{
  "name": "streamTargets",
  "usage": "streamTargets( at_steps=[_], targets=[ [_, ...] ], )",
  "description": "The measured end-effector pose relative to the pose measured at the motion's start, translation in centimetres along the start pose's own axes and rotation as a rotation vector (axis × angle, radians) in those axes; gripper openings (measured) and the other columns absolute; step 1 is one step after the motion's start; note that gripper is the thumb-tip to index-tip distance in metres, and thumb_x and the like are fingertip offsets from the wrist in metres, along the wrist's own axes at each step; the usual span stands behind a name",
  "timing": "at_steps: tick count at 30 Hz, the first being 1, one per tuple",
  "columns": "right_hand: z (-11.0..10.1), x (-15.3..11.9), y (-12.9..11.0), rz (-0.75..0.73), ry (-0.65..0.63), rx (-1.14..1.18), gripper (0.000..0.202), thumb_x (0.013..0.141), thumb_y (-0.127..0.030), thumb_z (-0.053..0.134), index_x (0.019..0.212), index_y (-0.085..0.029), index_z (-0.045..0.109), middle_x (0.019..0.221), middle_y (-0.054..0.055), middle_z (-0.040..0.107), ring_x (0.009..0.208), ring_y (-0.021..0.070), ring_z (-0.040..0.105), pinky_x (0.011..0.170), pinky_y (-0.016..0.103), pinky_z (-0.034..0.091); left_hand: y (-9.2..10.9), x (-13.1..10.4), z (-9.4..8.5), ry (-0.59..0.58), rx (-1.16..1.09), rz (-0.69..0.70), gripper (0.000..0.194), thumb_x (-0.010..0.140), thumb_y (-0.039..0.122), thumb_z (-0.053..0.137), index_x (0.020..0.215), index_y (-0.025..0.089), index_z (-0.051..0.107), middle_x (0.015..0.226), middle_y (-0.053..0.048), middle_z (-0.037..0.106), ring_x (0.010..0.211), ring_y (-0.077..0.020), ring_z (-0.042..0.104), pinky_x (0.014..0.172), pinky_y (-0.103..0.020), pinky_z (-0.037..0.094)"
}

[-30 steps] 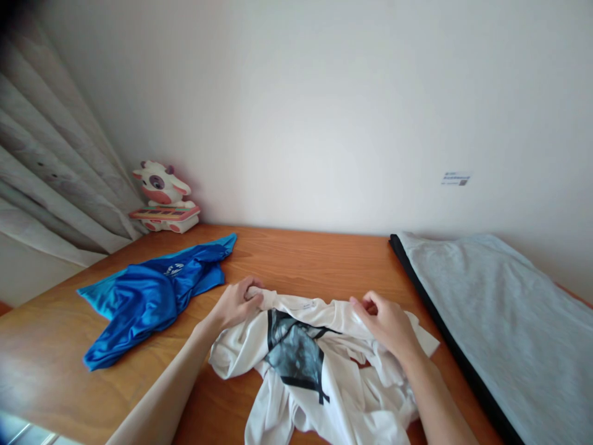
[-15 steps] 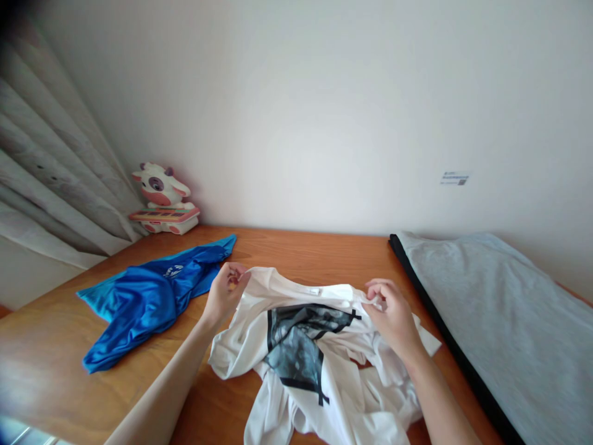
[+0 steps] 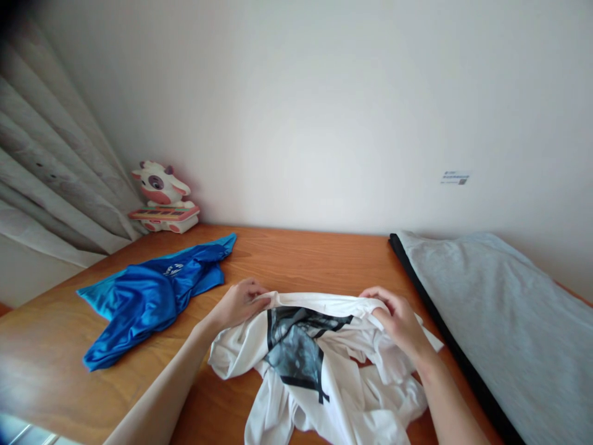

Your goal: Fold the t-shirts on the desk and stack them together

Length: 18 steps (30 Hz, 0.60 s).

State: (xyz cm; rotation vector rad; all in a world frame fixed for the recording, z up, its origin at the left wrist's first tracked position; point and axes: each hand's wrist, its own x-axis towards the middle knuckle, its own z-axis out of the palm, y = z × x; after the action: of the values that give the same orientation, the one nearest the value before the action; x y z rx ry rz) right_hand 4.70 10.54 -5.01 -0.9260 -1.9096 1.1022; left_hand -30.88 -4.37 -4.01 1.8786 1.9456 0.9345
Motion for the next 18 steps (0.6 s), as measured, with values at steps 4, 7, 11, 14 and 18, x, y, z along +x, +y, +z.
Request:
streamTargets(
  at_steps=[4,7,11,14,18],
  targets=[
    [0.0,0.1,0.9,0.076,0.083,0.217,0.033,0.085,-0.053,0.063,0.081,-0.022,0.072,0.074,0.002,0.070,0.070,0.0222,0.064,0.066,0.031,0.050,0.4,0.2,-0.4,0.279,-0.147,0.015,0.029,0.091,0.046,0.064,0.089,0.021,0.080,0.100,-0.008,0.071,0.096,-0.0223,0.067,0.088,-0.031,0.051],
    [0.5,0.3,0.9,0.106,0.201,0.255,0.039,0.084,-0.060,0.067,0.080,-0.022,0.072,0.073,0.002,0.069,0.072,0.0221,0.063,0.067,0.031,0.051,0.2,0.4,-0.6,0.420,-0.216,0.042,0.031,0.094,0.047,0.062,0.094,0.022,0.080,0.102,-0.008,0.069,0.099,-0.0221,0.066,0.088,-0.031,0.051],
    [0.9,0.3,0.0,0.084,0.253,0.099,0.046,0.086,-0.066,0.064,0.077,-0.022,0.069,0.068,0.000,0.059,0.059,0.0153,0.051,0.049,0.025,0.039,-0.2,0.7,-0.6,0.639,-0.066,0.008,0.034,0.091,0.051,0.063,0.096,0.023,0.081,0.091,-0.006,0.061,0.090,-0.0221,0.060,0.083,-0.034,0.051],
    [0.7,0.2,-0.9,-0.034,0.255,-0.072,0.047,0.084,-0.068,0.065,0.082,-0.021,0.072,0.085,0.004,0.062,0.072,0.0176,0.057,0.054,0.026,0.043,-0.1,0.2,-1.1,0.585,0.026,-0.020,0.037,0.092,0.052,0.060,0.094,0.021,0.080,0.078,-0.003,0.057,0.076,-0.0197,0.056,0.073,-0.031,0.049],
    [-1.5,-0.7,-2.6,-0.071,-0.043,-0.255,0.043,0.086,-0.064,0.064,0.081,-0.022,0.073,0.079,0.001,0.058,0.076,0.0184,0.059,0.069,0.027,0.049,1.0,-1.8,-4.1,0.004,-0.074,-0.116,0.040,0.098,0.053,0.051,0.095,0.019,0.073,0.062,0.000,0.062,0.056,-0.0157,0.058,0.056,-0.026,0.044]
  ],
)
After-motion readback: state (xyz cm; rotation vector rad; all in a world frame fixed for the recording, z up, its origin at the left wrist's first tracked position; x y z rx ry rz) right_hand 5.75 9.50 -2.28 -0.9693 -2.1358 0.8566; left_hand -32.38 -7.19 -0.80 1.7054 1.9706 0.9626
